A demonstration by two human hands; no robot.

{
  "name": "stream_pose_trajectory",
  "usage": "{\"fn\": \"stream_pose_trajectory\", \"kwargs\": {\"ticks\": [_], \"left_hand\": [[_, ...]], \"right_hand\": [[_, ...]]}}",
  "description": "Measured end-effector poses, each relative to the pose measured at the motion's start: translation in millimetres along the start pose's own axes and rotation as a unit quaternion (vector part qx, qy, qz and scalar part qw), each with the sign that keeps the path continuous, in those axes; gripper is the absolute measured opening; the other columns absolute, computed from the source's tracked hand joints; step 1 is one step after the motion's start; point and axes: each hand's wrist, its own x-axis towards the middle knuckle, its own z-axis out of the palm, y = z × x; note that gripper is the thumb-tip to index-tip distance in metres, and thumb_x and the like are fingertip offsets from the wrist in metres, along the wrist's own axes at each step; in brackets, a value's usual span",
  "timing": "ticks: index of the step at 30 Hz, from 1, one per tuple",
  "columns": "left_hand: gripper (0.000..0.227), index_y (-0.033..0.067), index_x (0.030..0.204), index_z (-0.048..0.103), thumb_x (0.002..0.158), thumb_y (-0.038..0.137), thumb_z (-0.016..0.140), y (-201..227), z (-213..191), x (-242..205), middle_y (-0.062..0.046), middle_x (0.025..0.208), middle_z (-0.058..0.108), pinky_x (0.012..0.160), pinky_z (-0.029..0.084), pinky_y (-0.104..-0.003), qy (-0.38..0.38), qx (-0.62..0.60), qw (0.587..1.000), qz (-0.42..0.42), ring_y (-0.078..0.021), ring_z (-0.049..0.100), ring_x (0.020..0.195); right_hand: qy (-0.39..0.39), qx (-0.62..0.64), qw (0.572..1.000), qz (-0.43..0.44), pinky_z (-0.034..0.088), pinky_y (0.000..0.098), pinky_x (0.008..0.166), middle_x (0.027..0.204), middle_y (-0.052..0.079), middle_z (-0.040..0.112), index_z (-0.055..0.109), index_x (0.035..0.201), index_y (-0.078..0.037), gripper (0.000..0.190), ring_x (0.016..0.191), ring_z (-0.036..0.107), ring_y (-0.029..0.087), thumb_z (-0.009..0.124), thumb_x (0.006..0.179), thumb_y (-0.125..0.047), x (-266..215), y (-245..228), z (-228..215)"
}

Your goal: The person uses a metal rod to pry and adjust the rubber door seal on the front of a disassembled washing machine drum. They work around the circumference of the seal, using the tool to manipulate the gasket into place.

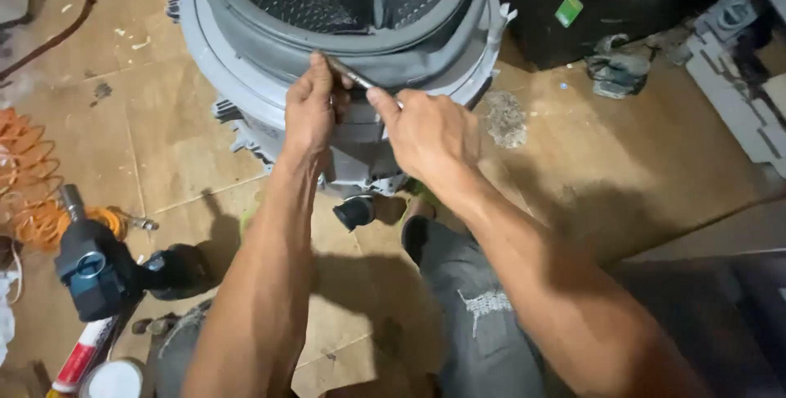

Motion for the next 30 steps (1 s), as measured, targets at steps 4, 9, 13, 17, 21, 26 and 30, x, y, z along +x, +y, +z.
{"fn": "stream_pose_trajectory", "kwargs": {"ticks": [4,9,13,17,21,26,30], "left_hand": [[0.063,0.0102,0.084,0.071,0.098,0.066,0.045,-1.4,-24.3,8.5,-0.004,0.058,0.056,0.047,0.042,-0.024,-0.016,-0.015,1.0,0.006,-0.0116,0.05,0.052],[0.063,0.0089,0.083,0.07,0.098,0.065,0.045,10.7,-20.2,16.1,-0.004,0.058,0.056,0.047,0.042,-0.024,-0.05,-0.061,0.997,0.004,-0.0121,0.052,0.052],[0.062,0.0092,0.083,0.068,0.1,0.064,0.044,7.4,-28.1,25.8,-0.002,0.055,0.054,0.047,0.041,-0.024,-0.055,-0.088,0.995,0.003,-0.011,0.049,0.049],[0.06,0.0106,0.08,0.07,0.1,0.062,0.046,8.9,-31.7,27.4,-0.002,0.055,0.053,0.047,0.039,-0.024,-0.046,-0.06,0.997,-0.005,-0.0109,0.046,0.05],[0.058,0.0114,0.079,0.072,0.099,0.061,0.048,13.4,-40.5,34.4,-0.002,0.056,0.055,0.049,0.04,-0.024,-0.011,-0.024,1.0,-0.006,-0.0104,0.048,0.051],[0.057,0.0134,0.08,0.073,0.097,0.062,0.05,19.6,-36.0,21.4,-0.002,0.063,0.063,0.053,0.044,-0.023,0.01,-0.022,0.999,-0.026,-0.0103,0.055,0.057],[0.056,0.0113,0.077,0.071,0.095,0.062,0.054,26.6,-34.4,21.5,-0.002,0.061,0.061,0.053,0.045,-0.024,0.031,-0.017,0.999,-0.023,-0.0112,0.054,0.055]], "right_hand": [[-0.025,-0.02,0.999,0.003,0.047,0.0585,0.098,0.104,0.023,0.075,0.076,0.113,-0.017,0.068,0.114,0.067,0.045,0.03,0.102,-0.066,9.5,-14.2,3.9],[-0.125,0.04,0.987,-0.09,0.046,0.0579,0.098,0.104,0.029,0.072,0.074,0.102,-0.001,0.081,0.116,0.064,0.047,0.025,0.102,-0.066,40.9,2.1,-9.3],[-0.309,0.182,0.93,-0.086,0.038,0.0299,0.052,0.062,-0.002,0.037,0.056,0.084,-0.009,0.046,0.058,0.043,0.016,0.04,0.108,-0.045,63.5,10.7,-21.0],[-0.347,0.358,0.863,-0.084,0.023,0.0211,0.038,0.055,-0.007,0.023,0.039,0.065,-0.014,0.057,0.042,0.025,0.007,0.044,0.113,-0.044,69.4,10.3,7.3],[-0.263,0.325,0.904,-0.089,0.027,0.0222,0.039,0.054,-0.012,0.025,0.046,0.064,-0.015,0.059,0.041,0.023,0.005,0.043,0.113,-0.048,59.6,-10.2,14.8],[-0.248,0.303,0.918,-0.066,0.027,0.0222,0.04,0.052,-0.009,0.024,0.044,0.065,-0.016,0.058,0.041,0.023,0.007,0.041,0.113,-0.048,45.7,-20.0,4.2],[-0.214,0.309,0.926,-0.043,0.025,0.023,0.038,0.05,-0.009,0.024,0.041,0.063,-0.019,0.058,0.041,0.02,0.006,0.044,0.112,-0.051,38.4,-26.7,4.6]]}}
